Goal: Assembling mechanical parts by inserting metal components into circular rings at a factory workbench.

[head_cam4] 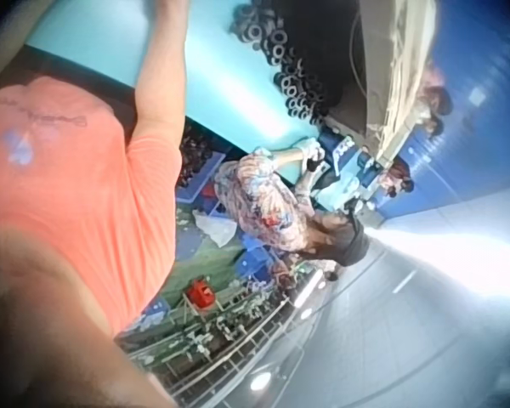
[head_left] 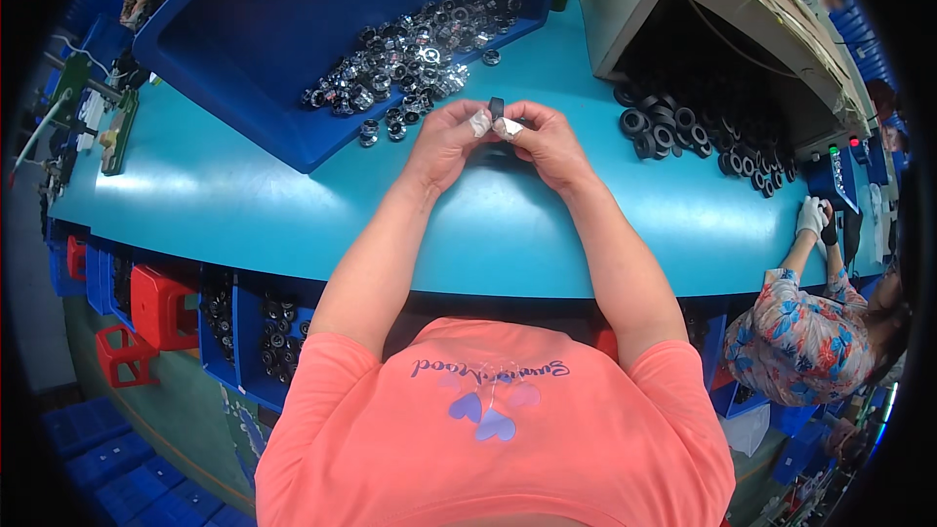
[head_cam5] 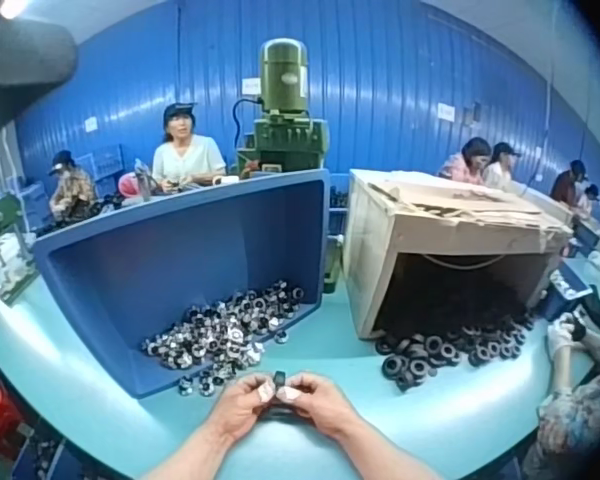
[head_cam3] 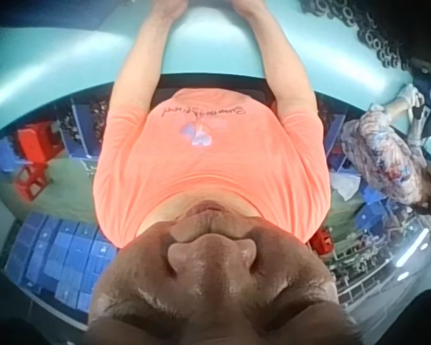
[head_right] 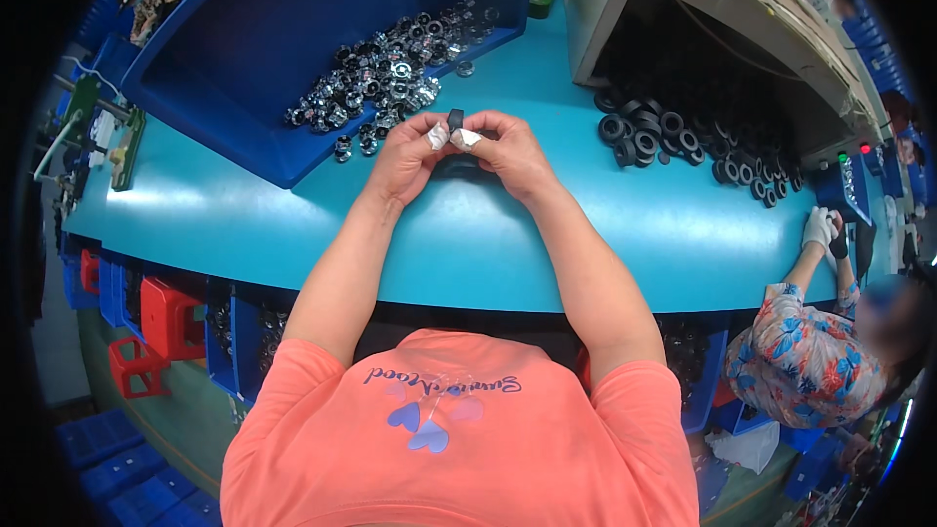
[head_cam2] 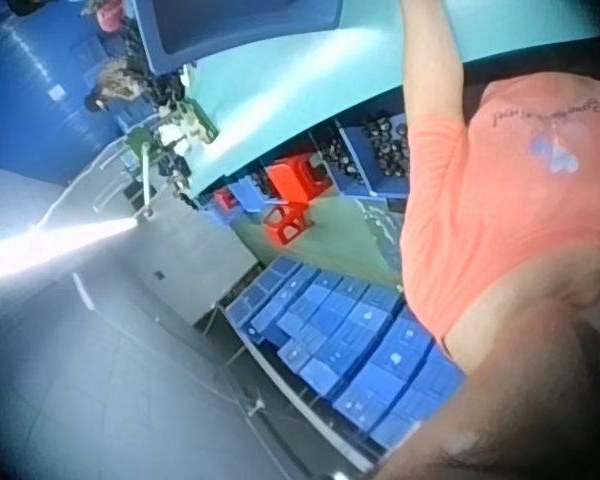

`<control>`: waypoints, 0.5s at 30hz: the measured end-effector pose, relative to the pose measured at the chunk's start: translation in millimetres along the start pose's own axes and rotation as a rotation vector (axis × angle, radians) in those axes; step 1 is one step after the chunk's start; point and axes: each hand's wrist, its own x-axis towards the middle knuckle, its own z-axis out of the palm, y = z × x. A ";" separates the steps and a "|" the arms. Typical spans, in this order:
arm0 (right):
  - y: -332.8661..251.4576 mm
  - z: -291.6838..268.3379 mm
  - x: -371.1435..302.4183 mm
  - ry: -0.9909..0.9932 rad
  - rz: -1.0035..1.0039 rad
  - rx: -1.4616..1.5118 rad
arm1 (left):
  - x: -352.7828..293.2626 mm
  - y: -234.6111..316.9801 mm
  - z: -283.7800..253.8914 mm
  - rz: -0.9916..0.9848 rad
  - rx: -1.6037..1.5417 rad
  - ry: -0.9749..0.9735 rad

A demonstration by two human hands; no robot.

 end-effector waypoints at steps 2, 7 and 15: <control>0.5 -3.4 1.7 0.036 0.026 0.104 | 1.5 -1.3 -1.2 -0.005 -0.022 0.021; -10.3 -3.7 -3.5 0.118 -0.038 0.474 | 1.0 0.9 -7.2 0.006 -0.161 0.046; -17.3 -4.6 -5.1 0.098 -0.217 -0.090 | -0.3 6.7 1.3 -0.006 -0.164 0.079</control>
